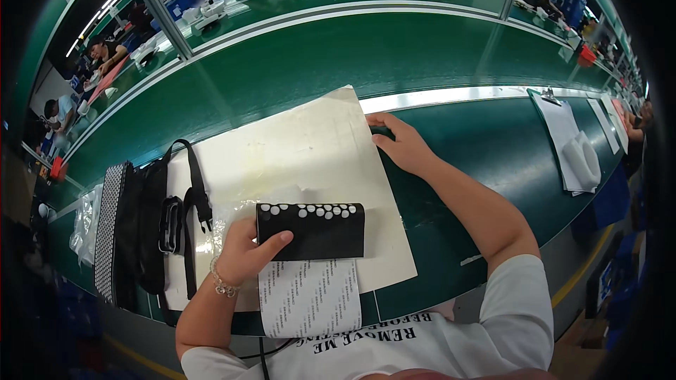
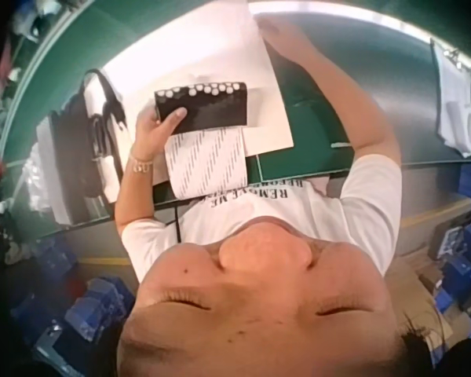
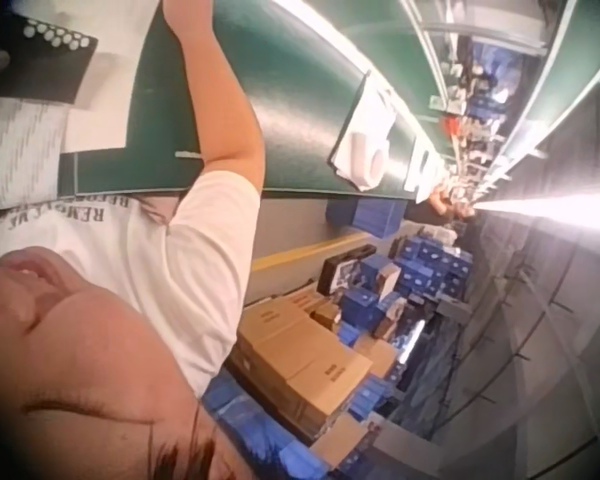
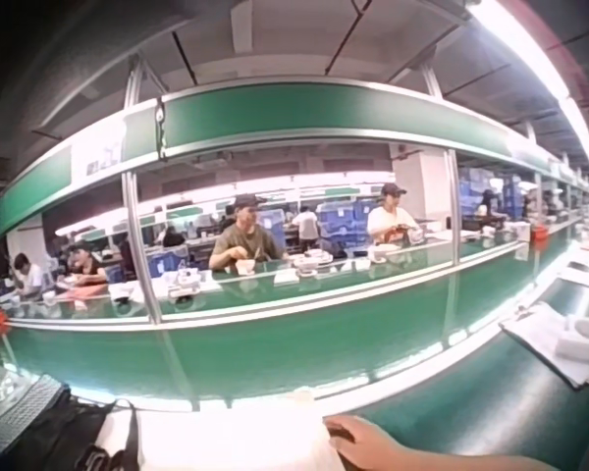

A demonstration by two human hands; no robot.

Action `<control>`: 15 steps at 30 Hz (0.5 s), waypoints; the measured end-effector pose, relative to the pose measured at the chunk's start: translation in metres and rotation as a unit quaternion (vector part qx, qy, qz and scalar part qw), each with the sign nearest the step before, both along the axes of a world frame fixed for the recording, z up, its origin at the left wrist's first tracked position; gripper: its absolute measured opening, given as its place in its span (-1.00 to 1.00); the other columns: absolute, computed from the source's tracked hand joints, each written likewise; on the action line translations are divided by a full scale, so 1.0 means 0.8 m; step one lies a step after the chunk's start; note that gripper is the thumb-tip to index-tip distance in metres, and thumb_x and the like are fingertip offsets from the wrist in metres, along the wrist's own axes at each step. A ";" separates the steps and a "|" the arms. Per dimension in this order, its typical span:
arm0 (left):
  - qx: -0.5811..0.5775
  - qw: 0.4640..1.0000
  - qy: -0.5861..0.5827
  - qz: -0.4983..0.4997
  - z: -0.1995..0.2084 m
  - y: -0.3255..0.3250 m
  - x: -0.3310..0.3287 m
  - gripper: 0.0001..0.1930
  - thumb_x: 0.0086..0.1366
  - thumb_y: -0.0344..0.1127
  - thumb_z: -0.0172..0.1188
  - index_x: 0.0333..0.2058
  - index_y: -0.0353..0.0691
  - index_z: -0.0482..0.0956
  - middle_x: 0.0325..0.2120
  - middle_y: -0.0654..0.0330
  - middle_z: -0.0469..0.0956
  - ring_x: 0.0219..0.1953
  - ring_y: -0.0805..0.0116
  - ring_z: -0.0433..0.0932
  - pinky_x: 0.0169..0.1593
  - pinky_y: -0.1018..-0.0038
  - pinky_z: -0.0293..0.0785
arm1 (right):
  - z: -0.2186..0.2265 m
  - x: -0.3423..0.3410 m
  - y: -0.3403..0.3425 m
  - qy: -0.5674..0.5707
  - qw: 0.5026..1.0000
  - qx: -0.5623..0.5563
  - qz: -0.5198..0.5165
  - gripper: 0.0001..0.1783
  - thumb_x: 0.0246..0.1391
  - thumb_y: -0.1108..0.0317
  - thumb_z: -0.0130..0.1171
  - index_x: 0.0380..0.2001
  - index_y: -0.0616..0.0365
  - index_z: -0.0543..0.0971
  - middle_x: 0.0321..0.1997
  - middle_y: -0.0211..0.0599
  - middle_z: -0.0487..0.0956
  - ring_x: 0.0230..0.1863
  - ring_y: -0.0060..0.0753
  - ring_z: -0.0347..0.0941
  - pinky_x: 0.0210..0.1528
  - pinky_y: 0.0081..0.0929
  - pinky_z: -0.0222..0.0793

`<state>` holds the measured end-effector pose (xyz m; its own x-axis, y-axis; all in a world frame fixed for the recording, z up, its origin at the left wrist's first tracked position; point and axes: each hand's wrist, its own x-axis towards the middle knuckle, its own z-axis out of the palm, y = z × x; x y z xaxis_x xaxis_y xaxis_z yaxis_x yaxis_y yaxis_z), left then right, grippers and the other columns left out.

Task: The worker is sorting through documents and components on a factory assembly line.

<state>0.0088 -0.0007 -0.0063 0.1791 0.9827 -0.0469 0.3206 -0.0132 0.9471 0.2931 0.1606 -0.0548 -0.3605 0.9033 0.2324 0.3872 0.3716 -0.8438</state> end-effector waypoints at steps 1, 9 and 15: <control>-0.006 1.000 -0.006 0.001 0.002 -0.002 0.000 -0.76 0.11 -0.34 0.21 -0.30 -0.38 0.52 -0.45 0.25 0.55 -0.39 0.58 0.44 -0.29 0.59 0.40 | 0.004 -0.002 -0.006 0.000 1.000 -0.002 -0.010 -0.61 -0.01 0.46 0.01 -0.04 0.21 0.37 -0.01 -0.19 0.43 0.04 -0.33 0.33 0.10 -0.45 0.19; 0.001 1.000 -0.020 0.009 -0.002 -0.003 0.001 -0.81 0.09 -0.41 0.20 -0.33 -0.39 0.53 -0.43 0.25 0.55 -0.38 0.56 0.45 -0.29 0.59 0.41 | 0.001 -0.002 -0.003 -0.059 0.997 0.059 -0.003 -0.60 -0.03 0.36 0.06 -0.06 0.16 0.39 -0.01 -0.16 0.40 0.06 -0.21 0.28 0.11 -0.38 0.18; -0.001 1.000 -0.010 0.012 0.002 -0.002 0.003 -0.81 0.09 -0.41 0.21 -0.33 -0.39 0.51 -0.48 0.29 0.54 -0.42 0.58 0.44 -0.33 0.61 0.40 | 0.001 0.001 -0.001 -0.118 0.991 0.064 0.003 -0.61 -0.03 0.32 0.06 -0.07 0.12 0.39 -0.03 -0.18 0.39 0.10 -0.15 0.22 0.15 -0.33 0.10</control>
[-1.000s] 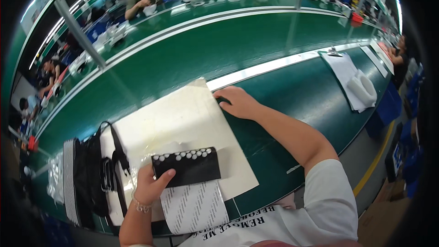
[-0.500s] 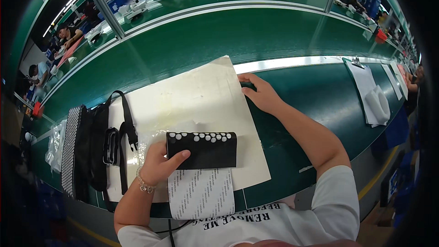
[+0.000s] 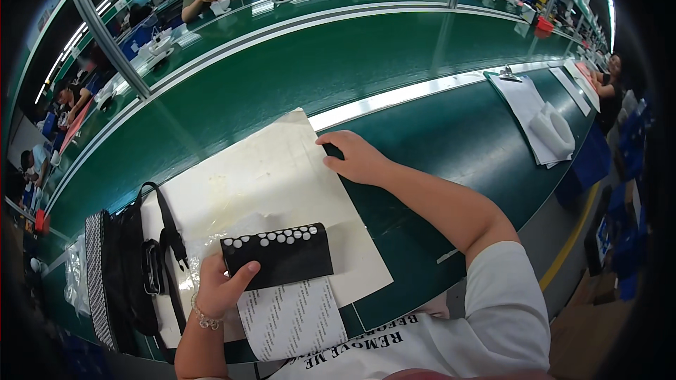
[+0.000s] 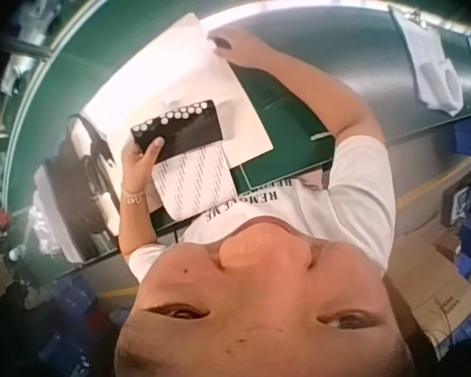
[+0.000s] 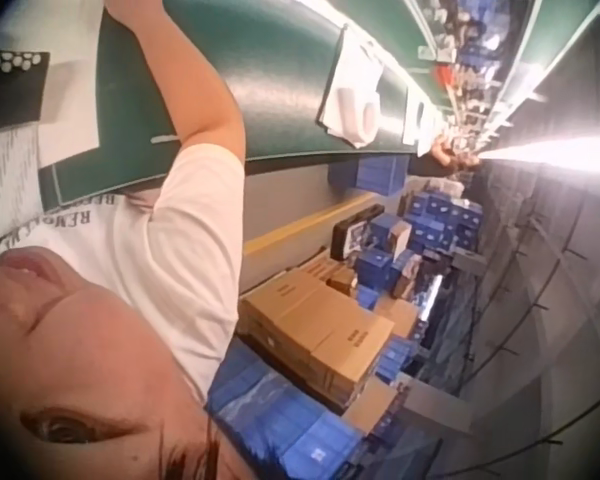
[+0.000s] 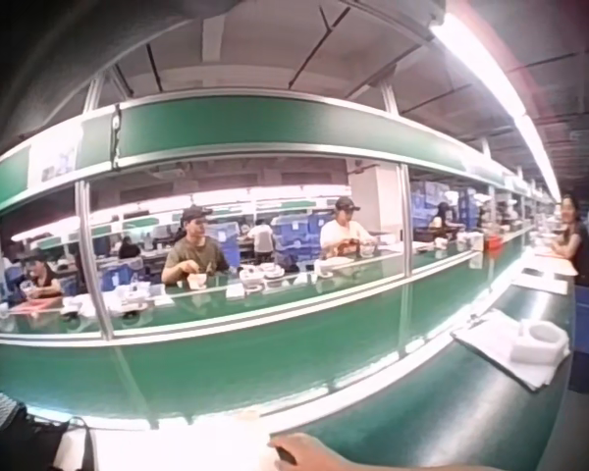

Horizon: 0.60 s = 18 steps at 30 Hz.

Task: The worker is sorting through documents and components on a factory assembly line.

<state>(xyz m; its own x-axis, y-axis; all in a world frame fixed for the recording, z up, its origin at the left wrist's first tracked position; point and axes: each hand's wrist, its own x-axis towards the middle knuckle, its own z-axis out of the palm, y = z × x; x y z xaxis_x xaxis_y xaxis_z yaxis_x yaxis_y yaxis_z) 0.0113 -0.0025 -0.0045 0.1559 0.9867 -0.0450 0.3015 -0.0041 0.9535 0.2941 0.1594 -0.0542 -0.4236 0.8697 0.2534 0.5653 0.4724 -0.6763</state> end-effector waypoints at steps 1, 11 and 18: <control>0.000 1.000 0.000 -0.003 -0.002 0.000 -0.002 -0.81 0.09 -0.41 0.21 -0.33 -0.39 0.51 -0.48 0.29 0.54 -0.42 0.58 0.44 -0.33 0.61 0.40 | -0.001 0.000 0.000 -0.003 1.000 -0.008 0.003 -0.63 -0.02 0.32 0.06 -0.09 0.10 0.39 -0.03 -0.19 0.39 0.11 -0.15 0.21 0.16 -0.30 0.07; -0.036 0.999 -0.006 0.013 -0.003 -0.002 -0.004 -0.74 0.10 -0.33 0.22 -0.28 -0.40 0.50 -0.39 0.25 0.53 -0.37 0.54 0.44 -0.26 0.59 0.37 | -0.009 0.001 -0.001 -0.114 0.979 0.166 0.026 -0.72 -0.03 0.33 0.06 -0.18 0.05 0.41 -0.05 -0.34 0.40 0.19 -0.19 0.14 0.19 -0.22 -0.04; -0.008 1.000 -0.012 0.016 -0.004 0.004 0.006 -0.69 0.08 -0.29 0.25 -0.27 -0.40 0.50 -0.37 0.27 0.52 -0.34 0.53 0.42 -0.22 0.58 0.34 | -0.026 0.009 0.004 -0.116 0.974 0.194 0.006 -0.74 -0.04 0.29 0.04 -0.22 0.05 0.43 -0.06 -0.36 0.39 0.18 -0.23 0.14 0.15 -0.21 0.01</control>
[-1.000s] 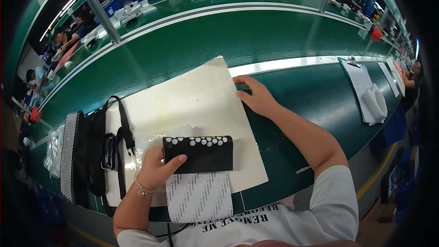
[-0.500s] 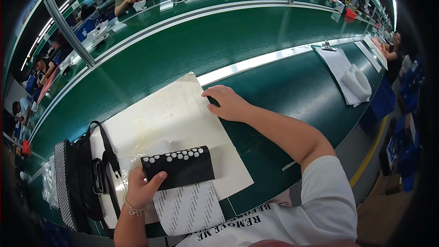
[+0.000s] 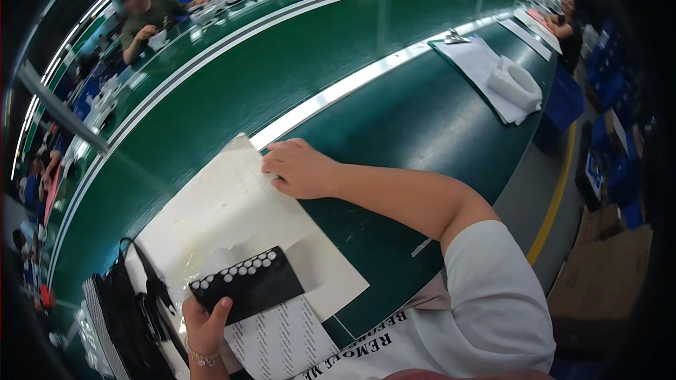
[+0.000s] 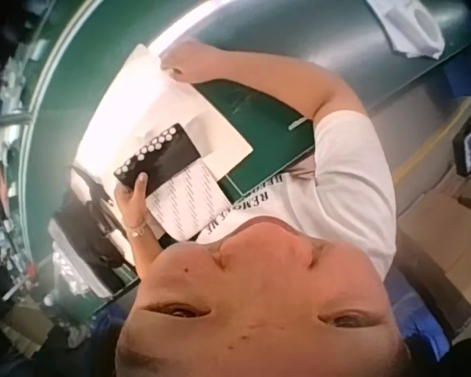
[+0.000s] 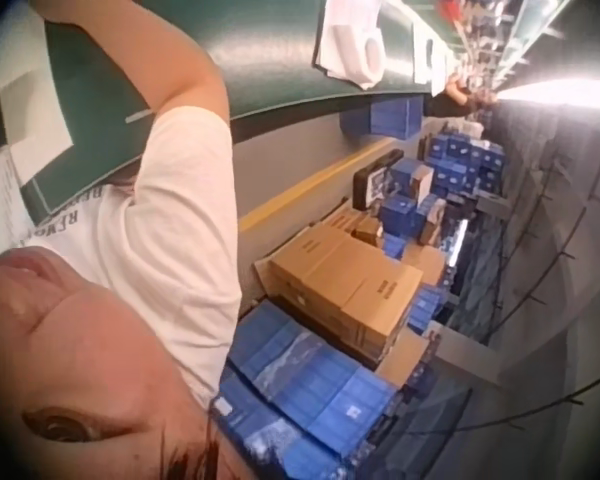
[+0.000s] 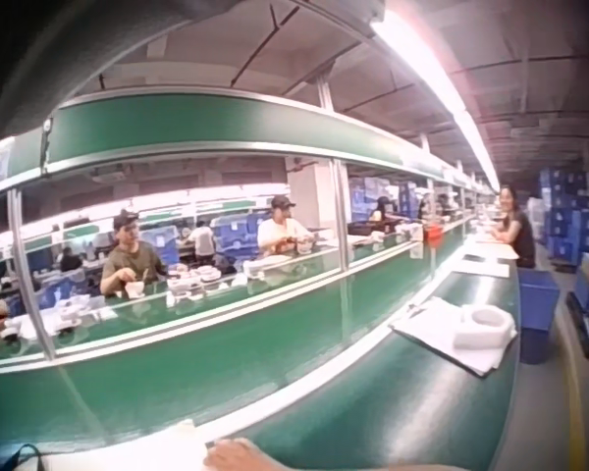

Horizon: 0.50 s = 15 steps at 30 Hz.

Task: The worker is sorting through documents and components on a factory assembly line.

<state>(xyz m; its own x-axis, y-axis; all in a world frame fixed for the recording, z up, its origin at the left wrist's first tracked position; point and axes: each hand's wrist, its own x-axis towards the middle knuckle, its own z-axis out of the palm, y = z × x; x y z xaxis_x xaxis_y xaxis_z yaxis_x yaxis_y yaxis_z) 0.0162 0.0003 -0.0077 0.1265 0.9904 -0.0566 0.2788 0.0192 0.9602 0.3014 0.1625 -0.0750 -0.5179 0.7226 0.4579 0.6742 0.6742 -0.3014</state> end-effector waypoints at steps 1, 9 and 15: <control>0.005 1.000 0.014 0.006 0.002 0.001 0.002 -0.68 0.07 -0.29 0.25 -0.26 -0.40 0.49 -0.36 0.27 0.52 -0.33 0.52 0.42 -0.21 0.57 0.33 | -0.004 0.002 0.002 -0.012 0.999 0.041 0.007 -0.75 -0.05 0.28 0.04 -0.24 0.05 0.44 -0.07 -0.36 0.39 0.17 -0.24 0.15 0.13 -0.20 0.03; -0.026 0.996 0.088 0.008 0.008 -0.009 -0.007 -0.66 0.18 -0.29 0.12 -0.15 -0.43 0.47 -0.21 0.09 0.51 -0.21 0.30 0.43 -0.14 0.37 0.34 | -0.009 -0.013 0.008 -0.007 0.998 0.060 0.009 -0.77 -0.06 0.27 0.01 -0.30 0.06 0.47 -0.10 -0.35 0.39 0.16 -0.23 0.14 0.10 -0.19 0.04; -0.048 0.992 0.114 0.017 0.007 -0.008 -0.014 -0.68 0.19 -0.27 0.12 -0.16 -0.40 0.49 -0.21 0.09 0.51 -0.21 0.33 0.43 -0.14 0.36 0.34 | -0.007 -0.013 0.010 0.013 0.995 0.101 0.016 -0.75 -0.09 0.24 -0.01 -0.35 0.09 0.53 -0.17 -0.30 0.45 0.07 -0.27 0.20 0.08 -0.23 0.05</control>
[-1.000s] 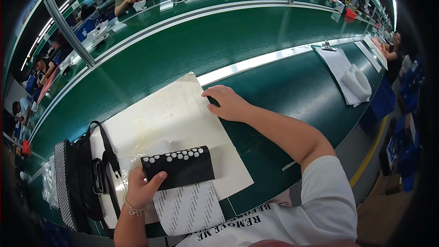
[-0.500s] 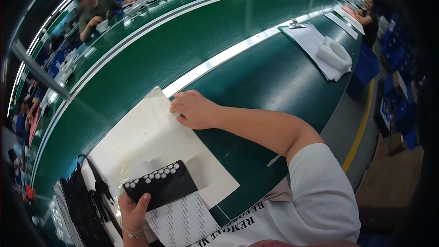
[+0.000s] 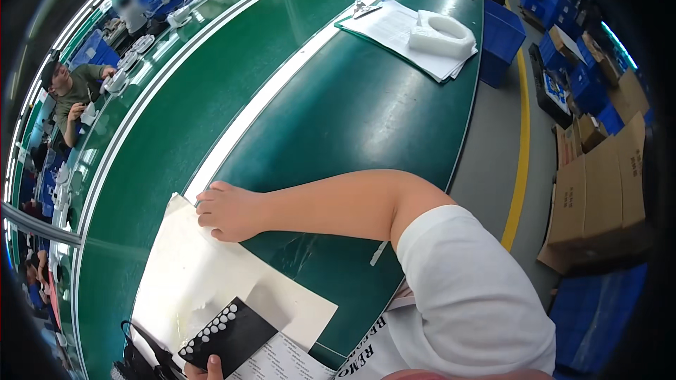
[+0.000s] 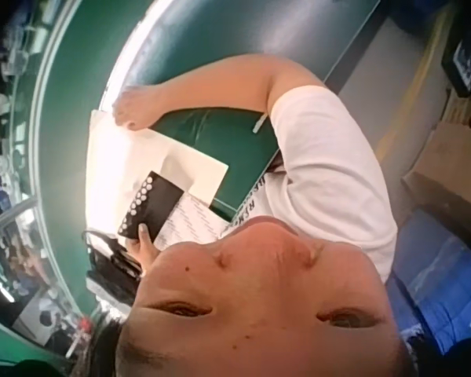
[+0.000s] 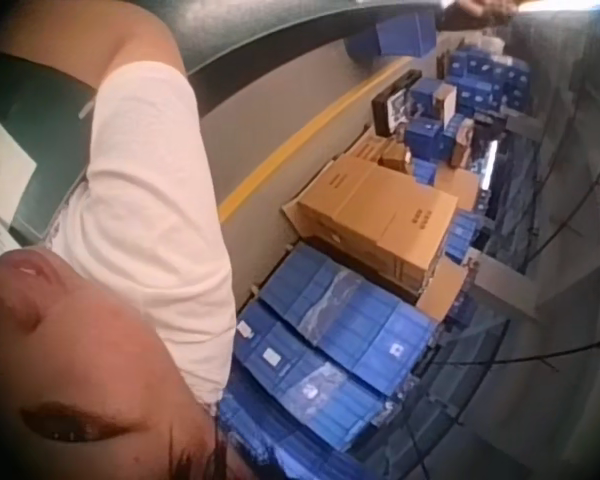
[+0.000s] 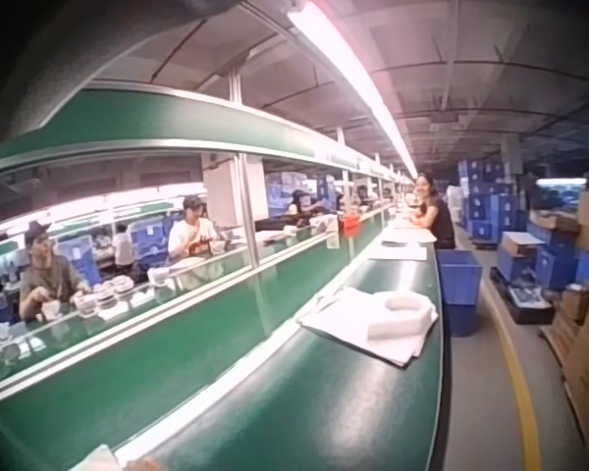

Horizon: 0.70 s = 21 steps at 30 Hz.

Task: The worker is sorting through documents and components on a factory assembly line.

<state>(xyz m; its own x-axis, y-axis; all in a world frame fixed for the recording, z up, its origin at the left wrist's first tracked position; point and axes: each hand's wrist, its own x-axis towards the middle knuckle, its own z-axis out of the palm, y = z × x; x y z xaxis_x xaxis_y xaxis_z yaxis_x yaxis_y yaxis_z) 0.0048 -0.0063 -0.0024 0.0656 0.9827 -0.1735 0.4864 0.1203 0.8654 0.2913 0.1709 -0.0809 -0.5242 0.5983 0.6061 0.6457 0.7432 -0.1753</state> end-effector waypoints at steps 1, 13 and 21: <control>-0.019 1.000 0.006 0.005 -0.001 0.000 -0.002 -0.70 0.19 -0.30 0.11 -0.17 -0.41 0.49 -0.20 0.09 0.51 -0.21 0.34 0.43 -0.15 0.37 0.35 | 0.002 0.004 -0.001 -0.011 1.000 -0.026 -0.002 -0.78 -0.08 0.25 0.00 -0.34 0.07 0.49 -0.15 -0.32 0.41 0.12 -0.26 0.15 0.10 -0.22 0.03; 0.092 0.991 -0.095 0.012 -0.007 0.003 0.016 -0.66 0.07 -0.21 0.26 -0.31 -0.38 0.48 -0.46 0.32 0.47 -0.45 0.60 0.34 -0.39 0.66 0.25 | 0.012 0.006 -0.004 -0.028 0.992 -0.124 0.013 -0.74 -0.02 0.25 0.00 -0.22 0.03 0.41 -0.05 -0.34 0.36 0.17 -0.28 0.12 0.13 -0.23 0.01; 0.085 0.993 -0.083 -0.006 -0.003 0.005 0.017 -0.69 0.08 -0.19 0.26 -0.39 -0.35 0.48 -0.59 0.41 0.40 -0.56 0.65 0.26 -0.49 0.66 0.17 | 0.008 0.009 -0.004 -0.017 0.991 -0.133 0.013 -0.72 0.03 0.21 -0.02 -0.18 0.02 0.42 -0.02 -0.36 0.34 0.15 -0.31 0.12 0.16 -0.23 -0.01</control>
